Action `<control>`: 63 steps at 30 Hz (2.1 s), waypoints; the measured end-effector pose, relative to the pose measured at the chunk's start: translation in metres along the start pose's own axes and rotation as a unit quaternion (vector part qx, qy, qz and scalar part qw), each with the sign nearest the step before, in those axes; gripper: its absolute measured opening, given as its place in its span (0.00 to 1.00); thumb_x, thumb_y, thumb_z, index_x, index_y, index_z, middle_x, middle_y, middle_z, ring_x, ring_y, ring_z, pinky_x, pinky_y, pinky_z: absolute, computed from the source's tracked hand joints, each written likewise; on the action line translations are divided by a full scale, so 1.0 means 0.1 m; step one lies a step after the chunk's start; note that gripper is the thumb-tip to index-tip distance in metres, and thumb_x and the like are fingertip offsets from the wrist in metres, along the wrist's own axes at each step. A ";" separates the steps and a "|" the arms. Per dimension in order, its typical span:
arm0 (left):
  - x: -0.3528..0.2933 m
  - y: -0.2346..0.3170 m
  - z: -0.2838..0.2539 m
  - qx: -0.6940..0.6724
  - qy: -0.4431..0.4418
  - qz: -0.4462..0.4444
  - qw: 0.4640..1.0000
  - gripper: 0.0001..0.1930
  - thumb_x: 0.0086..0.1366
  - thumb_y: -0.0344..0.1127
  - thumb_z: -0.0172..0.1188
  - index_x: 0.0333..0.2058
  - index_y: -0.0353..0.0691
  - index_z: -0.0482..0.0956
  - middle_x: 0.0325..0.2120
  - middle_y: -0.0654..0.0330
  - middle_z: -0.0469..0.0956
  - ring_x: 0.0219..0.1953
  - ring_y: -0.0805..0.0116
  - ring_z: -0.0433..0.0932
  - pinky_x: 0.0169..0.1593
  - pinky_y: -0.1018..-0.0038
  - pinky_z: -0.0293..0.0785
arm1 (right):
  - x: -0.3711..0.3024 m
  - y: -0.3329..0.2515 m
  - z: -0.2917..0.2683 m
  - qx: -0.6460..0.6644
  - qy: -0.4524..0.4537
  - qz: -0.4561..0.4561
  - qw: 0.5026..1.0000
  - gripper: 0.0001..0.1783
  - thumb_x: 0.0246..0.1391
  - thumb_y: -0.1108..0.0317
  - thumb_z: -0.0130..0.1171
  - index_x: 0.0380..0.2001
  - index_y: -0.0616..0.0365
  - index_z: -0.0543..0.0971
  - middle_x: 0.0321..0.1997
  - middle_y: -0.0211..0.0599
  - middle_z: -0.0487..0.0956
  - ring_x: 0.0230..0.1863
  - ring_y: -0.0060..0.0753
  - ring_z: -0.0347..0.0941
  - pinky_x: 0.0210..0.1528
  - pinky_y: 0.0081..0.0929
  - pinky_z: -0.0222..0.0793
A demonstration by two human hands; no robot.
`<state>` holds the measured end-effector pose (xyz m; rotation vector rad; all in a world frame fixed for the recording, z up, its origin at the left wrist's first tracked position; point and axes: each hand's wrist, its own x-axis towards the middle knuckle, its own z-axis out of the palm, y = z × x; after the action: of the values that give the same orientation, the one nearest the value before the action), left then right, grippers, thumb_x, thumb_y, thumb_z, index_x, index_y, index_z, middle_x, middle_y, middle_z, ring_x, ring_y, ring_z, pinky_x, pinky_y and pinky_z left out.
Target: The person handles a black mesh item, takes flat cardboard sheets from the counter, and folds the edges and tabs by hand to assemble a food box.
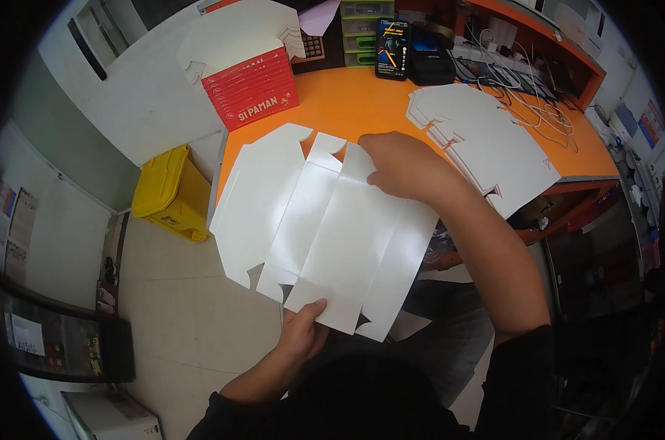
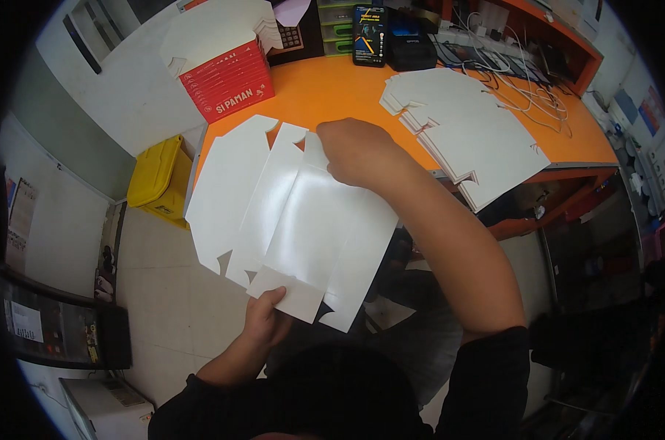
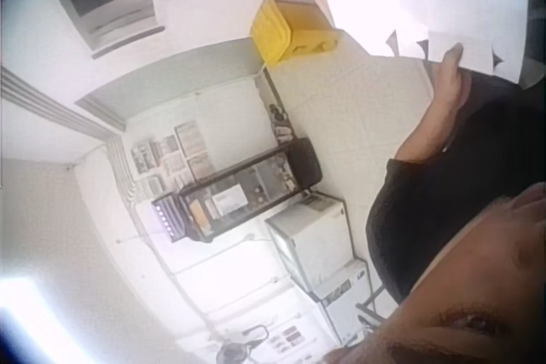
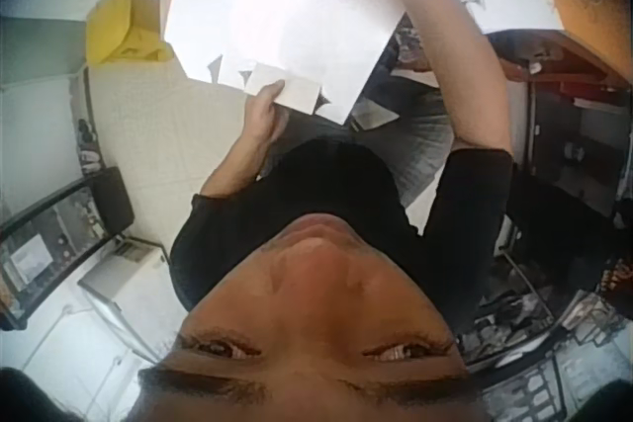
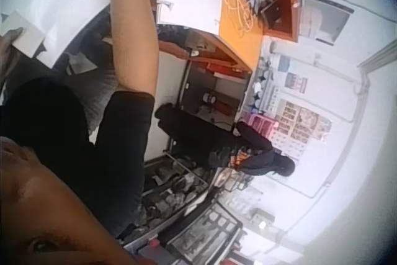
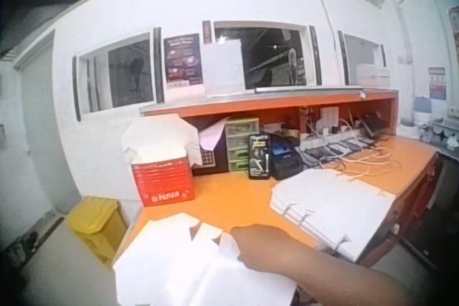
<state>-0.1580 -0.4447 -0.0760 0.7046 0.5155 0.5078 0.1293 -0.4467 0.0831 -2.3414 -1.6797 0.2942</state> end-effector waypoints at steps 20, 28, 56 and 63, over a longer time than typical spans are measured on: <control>0.03 -0.09 0.13 0.006 -0.068 0.068 0.995 0.24 0.73 0.32 0.53 0.66 0.40 0.64 0.60 0.54 0.72 0.63 0.57 0.72 0.66 0.56 0.70 | -0.19 -0.23 0.98 -0.180 0.233 -0.117 0.949 0.19 0.57 0.70 0.59 0.48 0.73 0.77 0.49 0.59 0.81 0.54 0.51 0.79 0.58 0.37 0.75; -0.01 -0.04 0.17 0.006 -0.049 0.050 0.998 0.24 0.72 0.32 0.53 0.65 0.41 0.64 0.58 0.55 0.73 0.62 0.57 0.73 0.66 0.56 0.69 | -0.37 -0.35 0.75 -0.168 0.131 -0.099 0.972 0.32 0.67 0.56 0.54 0.61 0.76 0.72 0.67 0.68 0.72 0.69 0.58 0.70 0.72 0.42 0.63; 0.09 0.29 0.07 -0.019 0.037 0.064 0.997 0.24 0.69 0.35 0.54 0.61 0.35 0.69 0.54 0.54 0.76 0.59 0.58 0.75 0.65 0.59 0.69 | 0.00 0.80 0.02 0.088 -0.051 0.059 0.993 0.37 0.48 0.57 0.75 0.56 0.69 0.76 0.52 0.54 0.81 0.54 0.47 0.79 0.56 0.35 0.74; 0.17 0.38 0.11 -0.023 0.003 0.041 0.999 0.23 0.73 0.34 0.51 0.64 0.37 0.65 0.56 0.54 0.74 0.59 0.59 0.75 0.61 0.60 0.72 | 0.03 0.67 0.03 0.066 -0.009 0.070 0.995 0.35 0.43 0.65 0.77 0.54 0.67 0.76 0.56 0.55 0.80 0.59 0.51 0.77 0.62 0.37 0.71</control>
<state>-0.1478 -0.4149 -0.0461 0.6825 0.4799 0.5969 0.1897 -0.4646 0.0589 -2.3679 -1.4568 0.4401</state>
